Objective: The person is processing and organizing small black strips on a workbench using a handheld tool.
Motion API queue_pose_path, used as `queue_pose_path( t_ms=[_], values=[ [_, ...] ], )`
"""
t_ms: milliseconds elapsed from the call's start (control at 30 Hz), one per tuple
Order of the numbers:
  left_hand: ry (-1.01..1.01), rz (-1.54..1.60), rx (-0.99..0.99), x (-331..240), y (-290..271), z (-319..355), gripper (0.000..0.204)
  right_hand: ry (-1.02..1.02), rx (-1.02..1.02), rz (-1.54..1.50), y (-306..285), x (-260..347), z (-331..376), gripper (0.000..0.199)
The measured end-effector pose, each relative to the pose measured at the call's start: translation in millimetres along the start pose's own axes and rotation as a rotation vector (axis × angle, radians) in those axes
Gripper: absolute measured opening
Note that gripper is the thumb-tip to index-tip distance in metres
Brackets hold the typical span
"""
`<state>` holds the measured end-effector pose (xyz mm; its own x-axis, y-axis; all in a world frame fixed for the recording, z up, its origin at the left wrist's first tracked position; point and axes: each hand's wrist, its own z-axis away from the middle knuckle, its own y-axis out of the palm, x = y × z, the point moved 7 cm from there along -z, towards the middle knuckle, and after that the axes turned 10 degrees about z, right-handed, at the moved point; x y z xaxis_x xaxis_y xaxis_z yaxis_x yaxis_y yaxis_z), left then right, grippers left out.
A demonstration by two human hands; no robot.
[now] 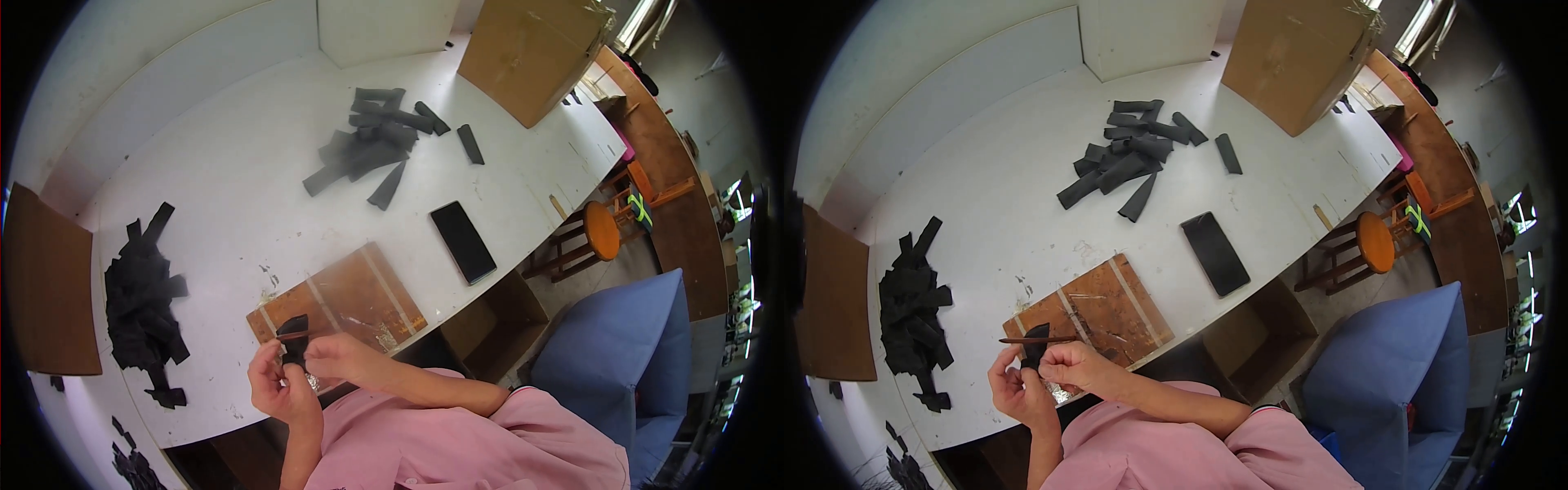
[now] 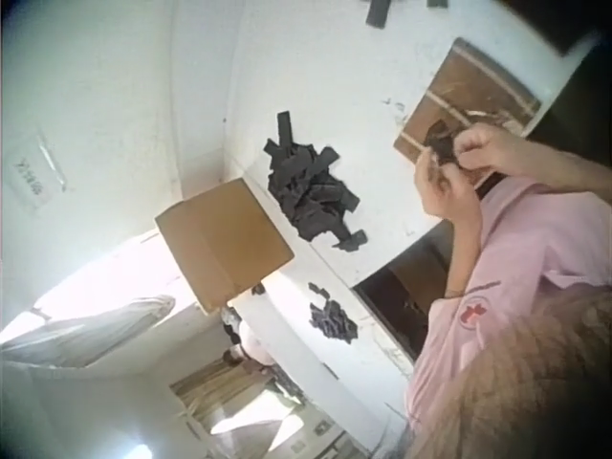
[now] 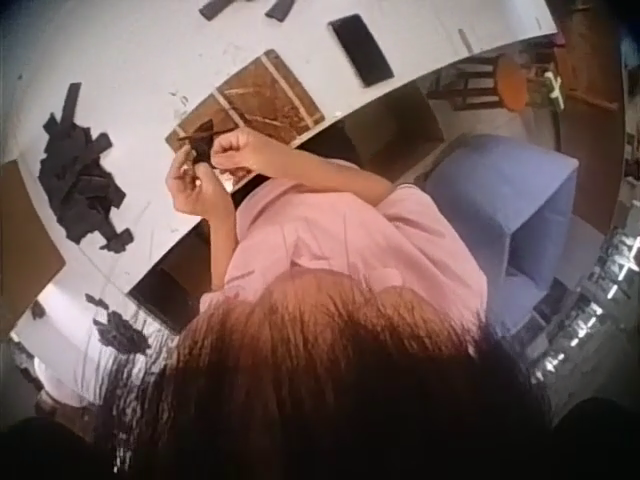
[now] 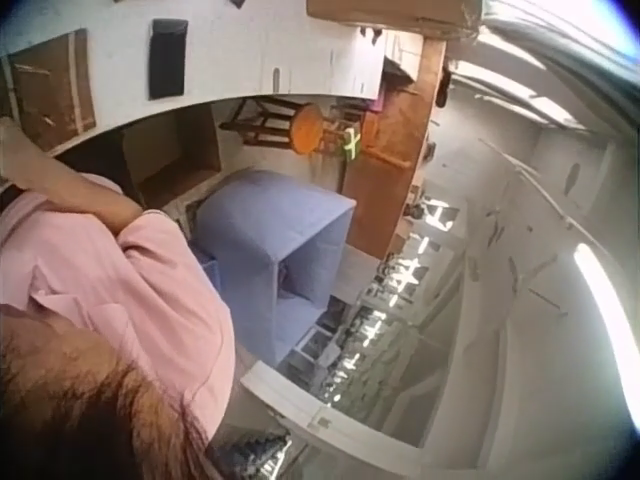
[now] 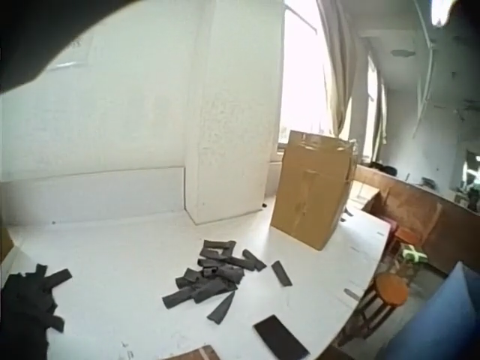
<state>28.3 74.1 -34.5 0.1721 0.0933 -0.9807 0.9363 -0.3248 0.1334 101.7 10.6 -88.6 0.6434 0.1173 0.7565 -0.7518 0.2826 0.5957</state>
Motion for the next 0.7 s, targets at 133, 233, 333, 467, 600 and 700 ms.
queue_pose_path(
  t_ms=[133, 233, 333, 467, 600, 700],
  values=[
    [0.200, -0.059, 0.090, -1.1, -7.1, 0.3, 0.030, -0.131, -0.065, 0.200, -9.1, 15.6, 0.5, 0.016],
    [-0.606, 0.563, 0.295, 17.3, 11.3, 6.8, 0.034, -0.055, -0.110, 0.227, -21.4, 14.3, 4.2, 0.016],
    [-0.856, 1.185, 0.576, -4.4, 26.7, 22.3, 0.037, -0.146, 0.057, 0.126, 1.3, 23.9, 12.8, 0.017],
    [-0.502, 0.436, 0.469, -17.6, 18.6, 16.4, 0.036, -0.290, 0.118, 0.277, 10.3, 38.1, 22.0, 0.016],
    [-0.251, 0.071, 0.243, -11.1, 12.3, 17.9, 0.018, -0.458, -0.140, 0.395, -3.1, 47.7, 23.3, 0.009],
    [-0.120, 0.008, 0.147, -6.5, 8.4, 18.7, 0.009, -0.881, -0.372, 0.872, 17.9, 82.7, 43.0, 0.010]
  ],
)
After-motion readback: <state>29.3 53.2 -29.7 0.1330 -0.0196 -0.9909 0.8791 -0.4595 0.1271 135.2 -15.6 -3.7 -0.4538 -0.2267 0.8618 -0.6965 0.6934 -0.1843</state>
